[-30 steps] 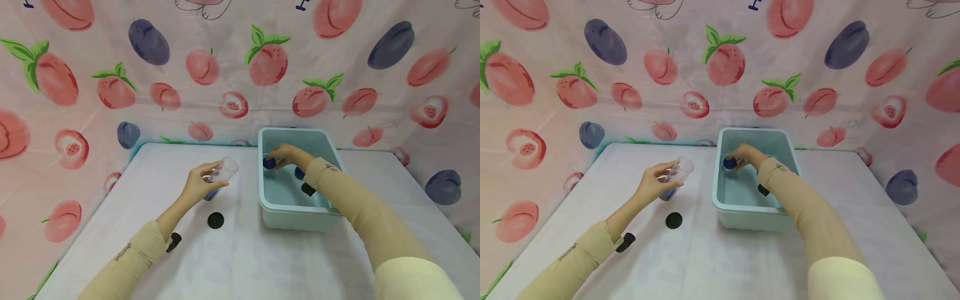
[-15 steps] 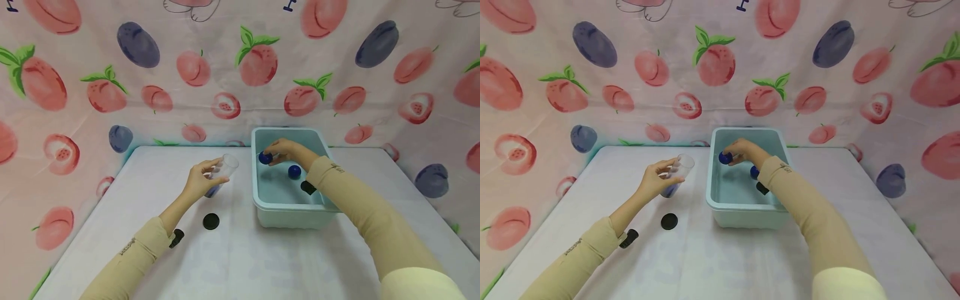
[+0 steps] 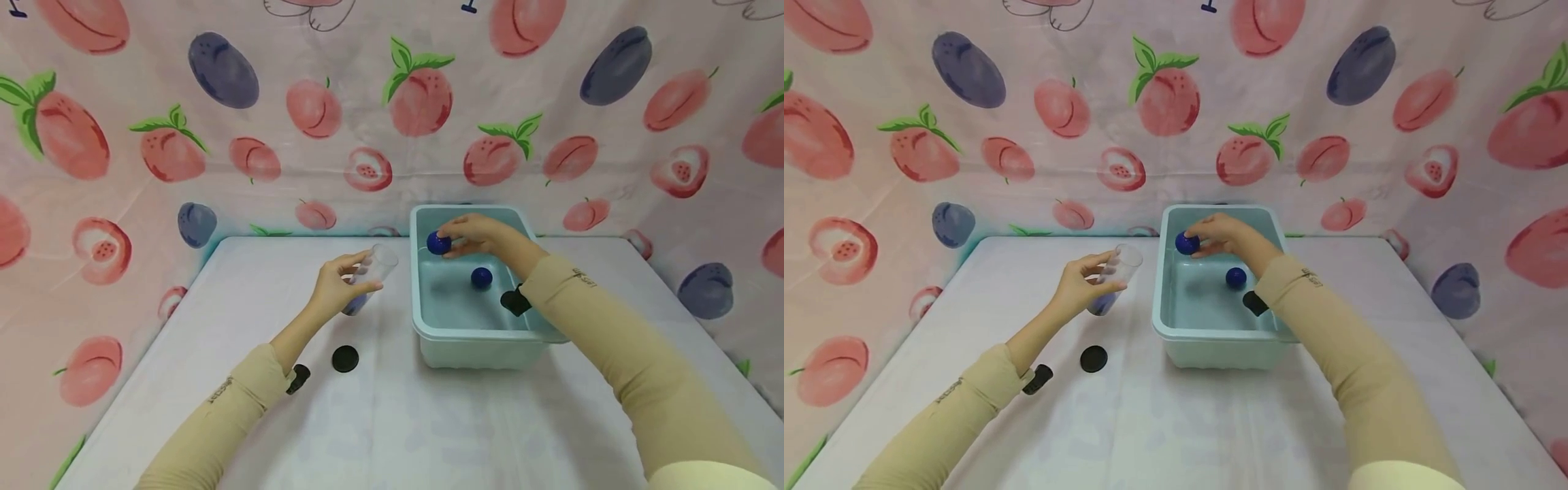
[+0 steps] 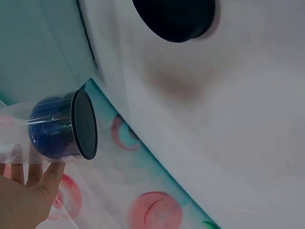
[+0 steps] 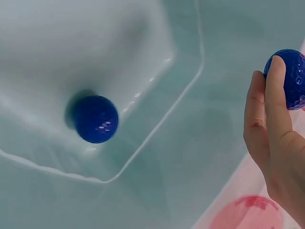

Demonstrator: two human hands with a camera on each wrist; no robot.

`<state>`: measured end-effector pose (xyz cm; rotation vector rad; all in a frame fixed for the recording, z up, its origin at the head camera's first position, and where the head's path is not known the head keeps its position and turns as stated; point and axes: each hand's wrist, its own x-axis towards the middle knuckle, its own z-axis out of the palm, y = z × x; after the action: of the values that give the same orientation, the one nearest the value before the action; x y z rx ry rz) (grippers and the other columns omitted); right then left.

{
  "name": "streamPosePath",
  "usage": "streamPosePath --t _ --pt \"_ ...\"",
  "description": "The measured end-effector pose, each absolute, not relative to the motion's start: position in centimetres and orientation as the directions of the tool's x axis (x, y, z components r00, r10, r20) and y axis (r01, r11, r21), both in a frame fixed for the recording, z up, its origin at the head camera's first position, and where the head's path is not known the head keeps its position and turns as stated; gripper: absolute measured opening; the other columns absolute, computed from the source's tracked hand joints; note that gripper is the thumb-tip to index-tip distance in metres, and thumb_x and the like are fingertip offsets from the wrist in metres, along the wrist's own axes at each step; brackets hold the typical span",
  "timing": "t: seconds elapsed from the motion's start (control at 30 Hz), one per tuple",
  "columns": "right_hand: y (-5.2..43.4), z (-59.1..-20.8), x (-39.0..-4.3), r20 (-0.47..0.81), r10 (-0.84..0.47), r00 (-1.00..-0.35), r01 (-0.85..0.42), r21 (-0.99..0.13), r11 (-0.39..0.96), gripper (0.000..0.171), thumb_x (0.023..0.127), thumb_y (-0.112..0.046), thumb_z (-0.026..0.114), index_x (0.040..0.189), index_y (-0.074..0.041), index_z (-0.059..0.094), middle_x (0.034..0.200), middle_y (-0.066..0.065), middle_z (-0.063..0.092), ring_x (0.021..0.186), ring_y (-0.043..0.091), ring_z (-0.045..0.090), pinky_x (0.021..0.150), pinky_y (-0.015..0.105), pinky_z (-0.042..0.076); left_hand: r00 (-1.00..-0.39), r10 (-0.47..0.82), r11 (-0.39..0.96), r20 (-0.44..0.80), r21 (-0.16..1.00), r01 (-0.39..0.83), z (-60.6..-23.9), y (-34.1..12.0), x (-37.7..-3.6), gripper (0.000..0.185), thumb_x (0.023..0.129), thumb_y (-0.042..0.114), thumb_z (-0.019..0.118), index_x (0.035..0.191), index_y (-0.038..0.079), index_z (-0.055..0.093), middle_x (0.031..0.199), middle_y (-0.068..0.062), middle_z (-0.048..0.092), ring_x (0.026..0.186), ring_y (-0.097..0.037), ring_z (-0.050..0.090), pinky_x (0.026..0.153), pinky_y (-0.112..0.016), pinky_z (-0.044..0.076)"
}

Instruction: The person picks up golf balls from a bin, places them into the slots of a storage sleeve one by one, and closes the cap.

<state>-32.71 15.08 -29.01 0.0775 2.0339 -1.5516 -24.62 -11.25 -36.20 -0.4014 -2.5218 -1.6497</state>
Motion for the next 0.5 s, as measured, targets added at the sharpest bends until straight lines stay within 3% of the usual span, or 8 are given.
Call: streamPosePath --t 0.3,0.5 --pt "15.4 -27.4 -31.7 -0.415 -0.315 -0.854 0.361 -0.907 0.216 0.038 0.097 -0.015 0.050 0.131 0.002 0.043 0.128 0.016 0.040 0.099 0.024 0.055 0.075 0.029 0.058 -0.961 0.170 0.354 0.220 0.896 0.267 -36.0 -10.4 -25.1 0.061 0.074 0.013 0.081 0.130 0.010 0.058 0.122 -0.014 0.063 0.111 -0.029 0.060 0.093 -0.047 0.050" --pt "15.2 -27.0 -30.8 -0.417 -0.336 -0.844 0.383 -0.909 0.167 0.046 0.098 -0.012 0.047 0.140 0.003 0.034 0.122 0.013 0.040 0.102 0.024 0.053 0.073 0.028 0.058 -0.956 0.187 0.347 0.225 0.896 0.279 -35.9 -10.0 -25.4 0.061 0.074 0.012 0.080 0.130 0.009 0.057 0.122 -0.015 0.063 0.112 -0.030 0.059 0.096 -0.045 0.048"
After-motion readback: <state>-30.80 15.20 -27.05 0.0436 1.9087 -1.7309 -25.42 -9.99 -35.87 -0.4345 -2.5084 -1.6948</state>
